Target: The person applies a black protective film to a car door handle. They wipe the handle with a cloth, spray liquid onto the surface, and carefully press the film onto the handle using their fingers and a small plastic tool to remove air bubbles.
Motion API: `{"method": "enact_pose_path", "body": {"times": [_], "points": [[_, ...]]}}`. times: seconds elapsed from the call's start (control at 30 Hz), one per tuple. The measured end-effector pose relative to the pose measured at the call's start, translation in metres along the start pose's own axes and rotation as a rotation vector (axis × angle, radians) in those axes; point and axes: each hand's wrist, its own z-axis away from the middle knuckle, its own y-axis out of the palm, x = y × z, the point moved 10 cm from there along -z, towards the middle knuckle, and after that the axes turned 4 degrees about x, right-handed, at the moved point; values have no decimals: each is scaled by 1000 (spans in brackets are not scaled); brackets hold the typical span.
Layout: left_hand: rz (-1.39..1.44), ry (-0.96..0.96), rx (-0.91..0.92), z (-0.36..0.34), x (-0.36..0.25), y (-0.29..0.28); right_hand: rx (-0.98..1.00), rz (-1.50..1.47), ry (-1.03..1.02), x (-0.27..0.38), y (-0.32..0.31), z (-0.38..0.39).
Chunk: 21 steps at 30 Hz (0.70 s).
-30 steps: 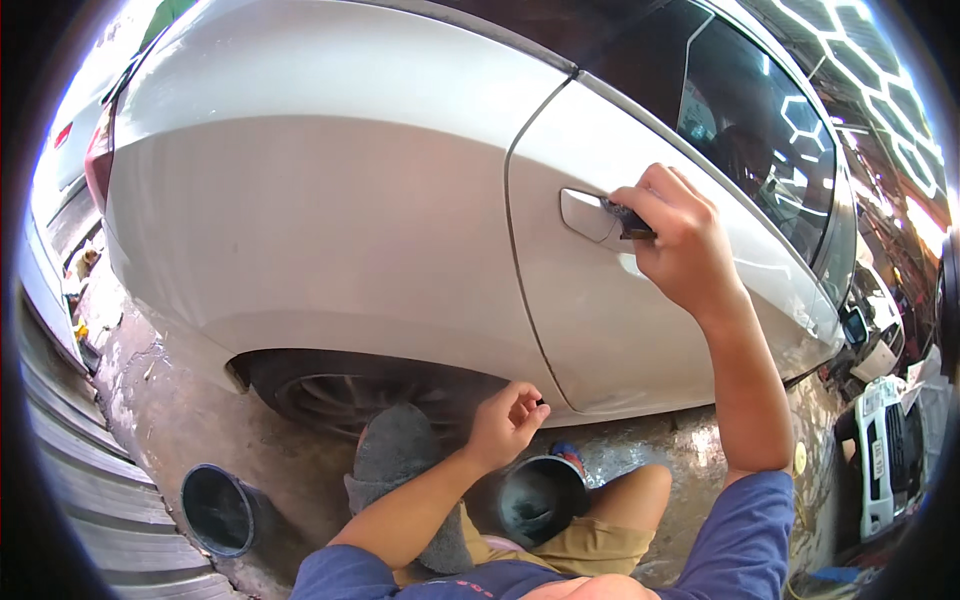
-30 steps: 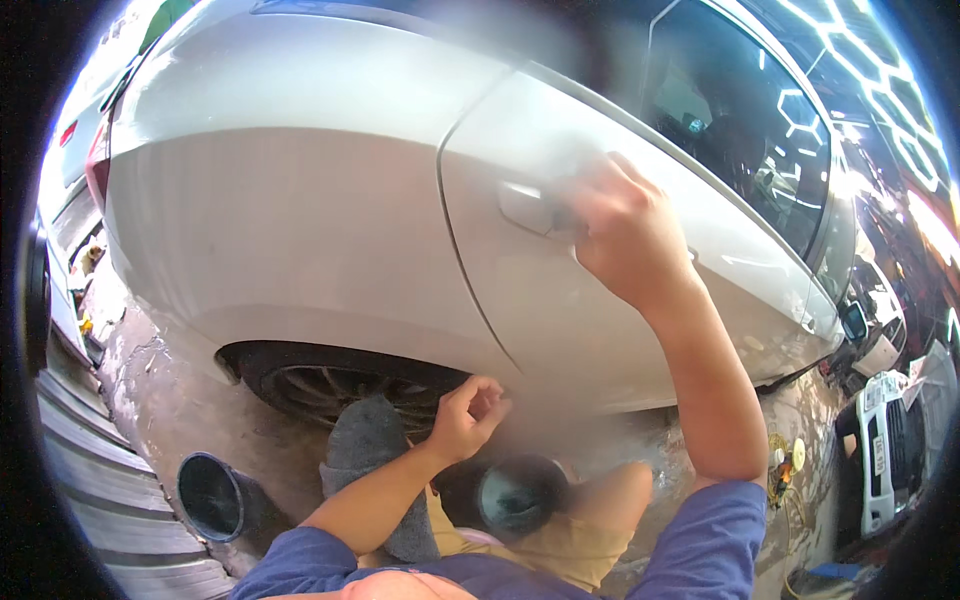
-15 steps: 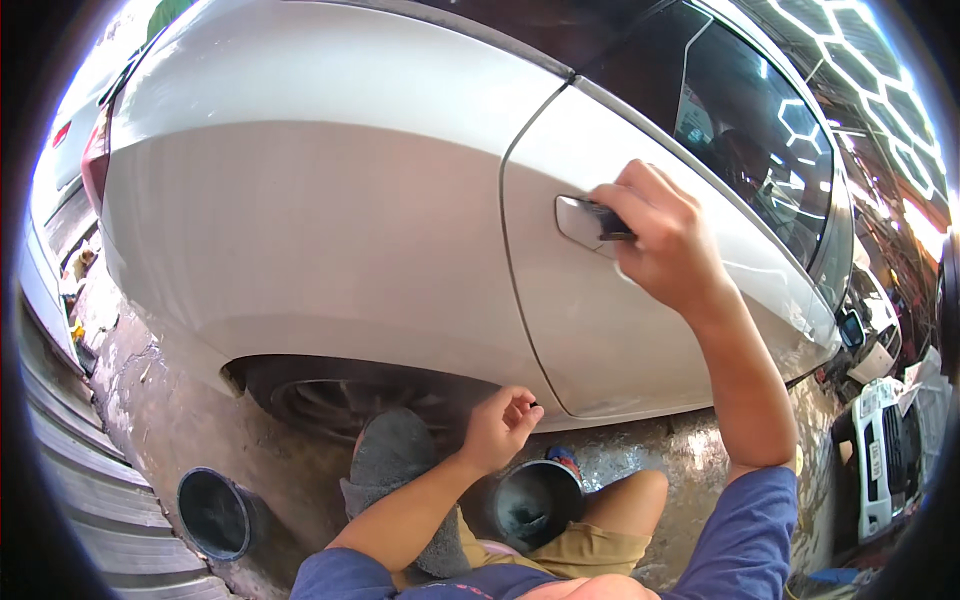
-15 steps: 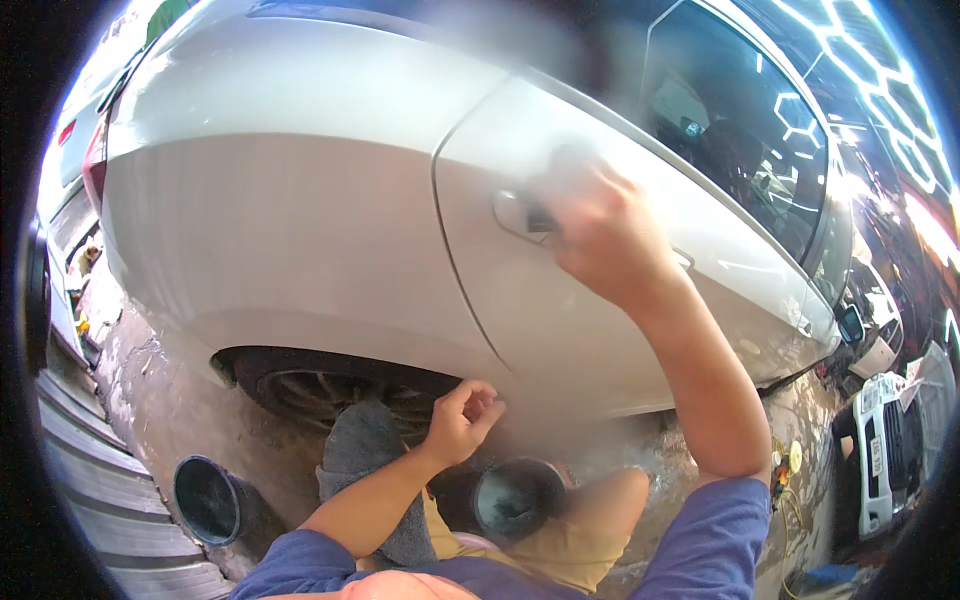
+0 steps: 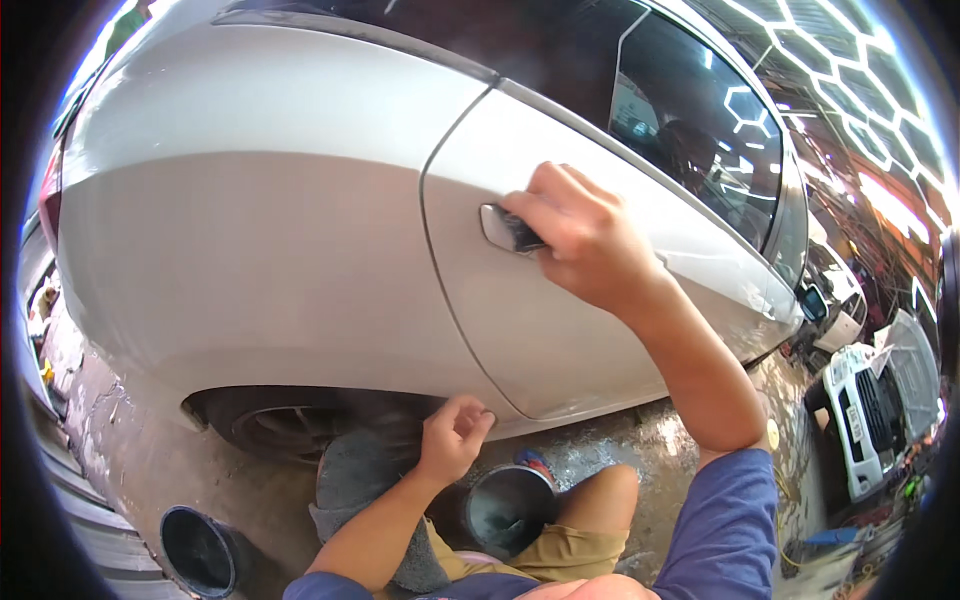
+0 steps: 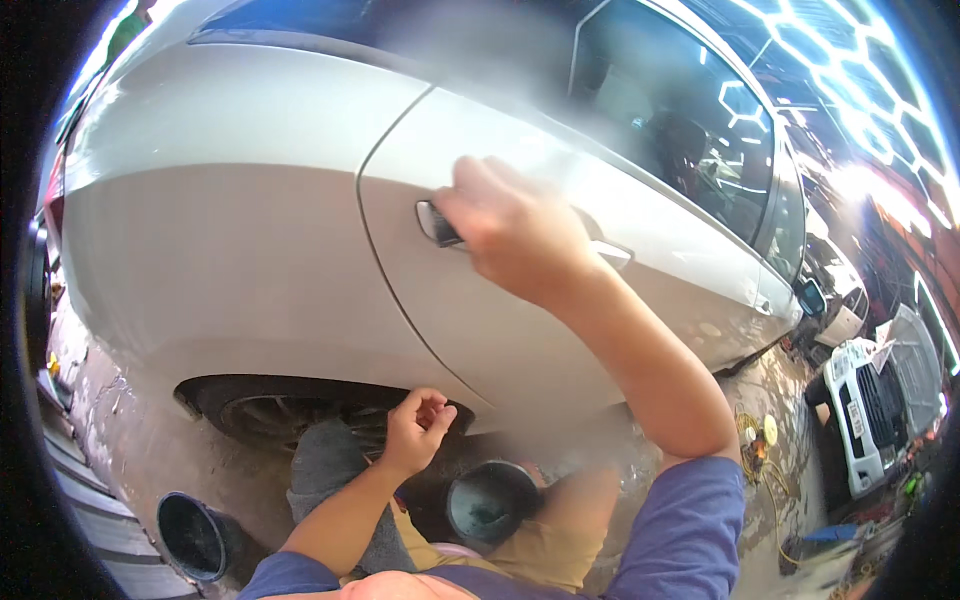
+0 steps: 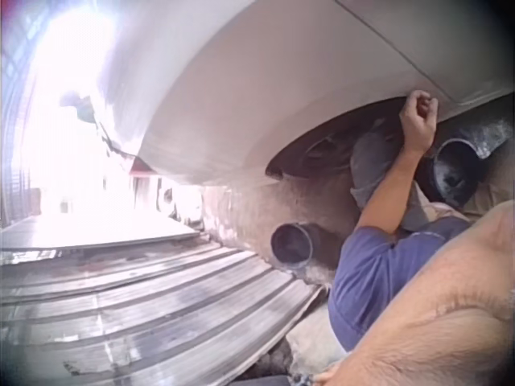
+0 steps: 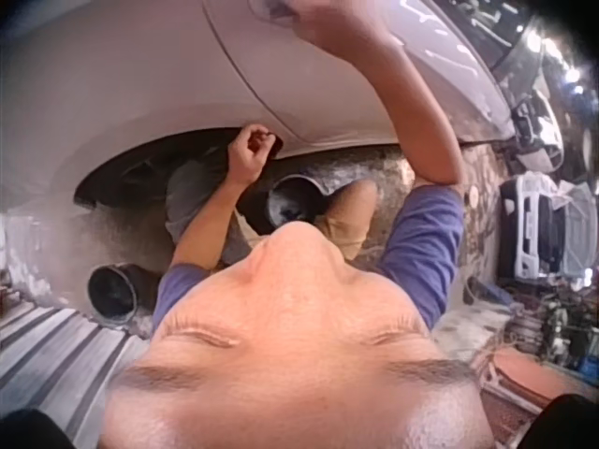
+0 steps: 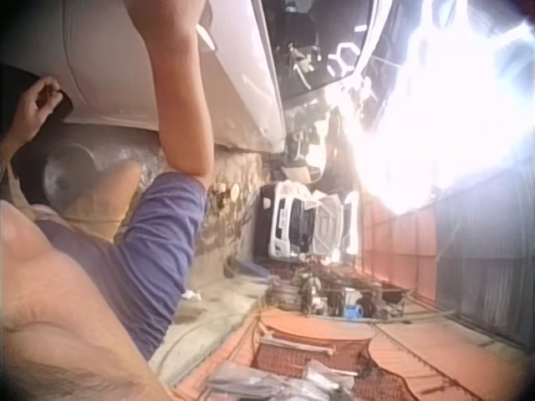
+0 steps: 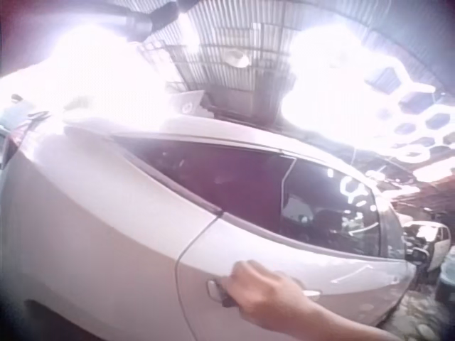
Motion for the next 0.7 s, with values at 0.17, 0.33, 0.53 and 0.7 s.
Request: {"method": "enact_pose_path", "body": {"times": [0.17, 0.33, 0.53, 0.7], "points": [[-13, 26, -14, -2, 3, 3, -18, 92, -35, -1, -3, -1], [-3, 37, -5, -2, -5, 2, 7, 45, 8, -13, -12, 10], [-3, 36, 4, -3, -4, 2, 26, -49, 25, -12, -12, 2], [-1, 45, 10, -3, -6, 4, -7, -66, 57, -18, -8, -2]]}}
